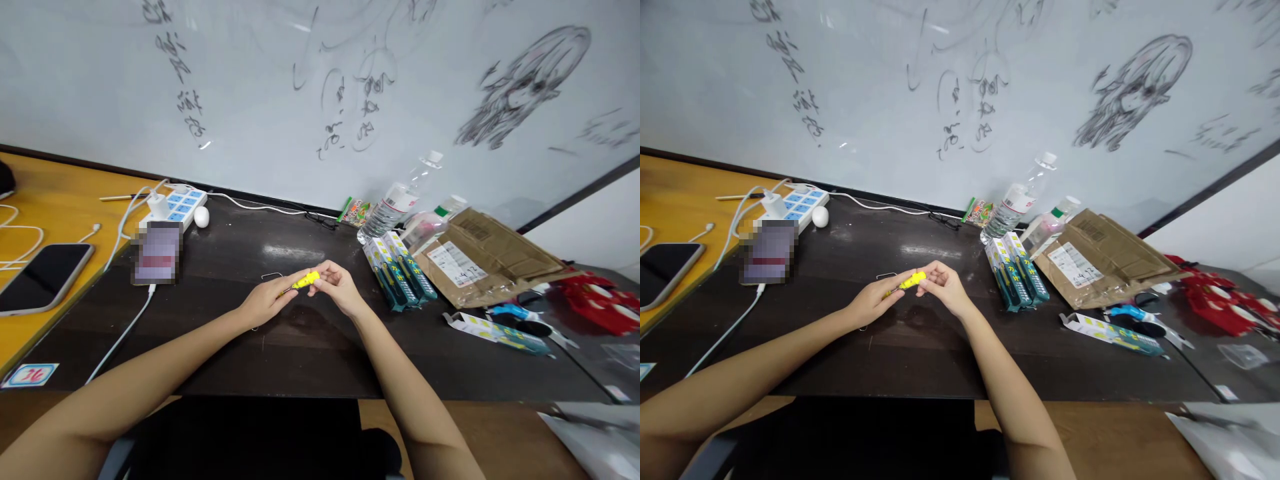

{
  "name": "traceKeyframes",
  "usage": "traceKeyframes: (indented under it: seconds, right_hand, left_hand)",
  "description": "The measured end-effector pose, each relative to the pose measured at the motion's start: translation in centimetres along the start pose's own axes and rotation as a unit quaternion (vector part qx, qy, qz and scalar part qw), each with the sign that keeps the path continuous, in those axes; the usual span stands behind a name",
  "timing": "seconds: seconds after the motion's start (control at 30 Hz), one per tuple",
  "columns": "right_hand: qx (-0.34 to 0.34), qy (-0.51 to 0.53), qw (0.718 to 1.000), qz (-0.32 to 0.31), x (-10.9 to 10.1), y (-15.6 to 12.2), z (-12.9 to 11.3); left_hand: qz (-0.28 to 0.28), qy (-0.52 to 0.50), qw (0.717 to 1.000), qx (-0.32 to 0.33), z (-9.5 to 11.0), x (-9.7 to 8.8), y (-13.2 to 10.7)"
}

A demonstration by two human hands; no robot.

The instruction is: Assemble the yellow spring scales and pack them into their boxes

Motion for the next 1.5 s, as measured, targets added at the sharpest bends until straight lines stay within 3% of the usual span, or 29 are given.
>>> traceKeyframes:
  seconds: [0.73,0.97,1.17,1.33,1.5]
  right_hand:
    - [0.002,-0.055,0.998,0.015,0.1,0.0,-0.6]
    - [-0.02,-0.017,0.998,0.055,0.4,0.3,0.4]
    - [-0.003,-0.012,1.0,0.024,0.4,0.2,0.6]
    - [-0.016,-0.04,0.996,0.08,0.2,0.2,1.0]
    - [-0.03,0.025,0.99,0.139,1.2,0.2,1.4]
  left_hand:
    - [0.007,0.018,1.0,-0.018,-0.1,0.1,0.0]
    - [0.006,0.019,1.0,-0.01,-0.1,0.3,0.1]
    - [0.013,0.008,1.0,-0.01,-0.2,-0.2,0.3]
    - [0.013,0.013,1.0,-0.005,-0.1,-0.2,0.2]
    - [0.016,0.021,1.0,0.002,0.0,0.0,0.2]
Point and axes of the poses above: each hand's wrist, its own y-axis towards the middle knuckle, its own x-axis out of the palm, z = x × y, the point moved 4 cm from there along y, towards the middle knuckle, and after that the axes turned 2 degrees about -x, right-handed, at the moved point
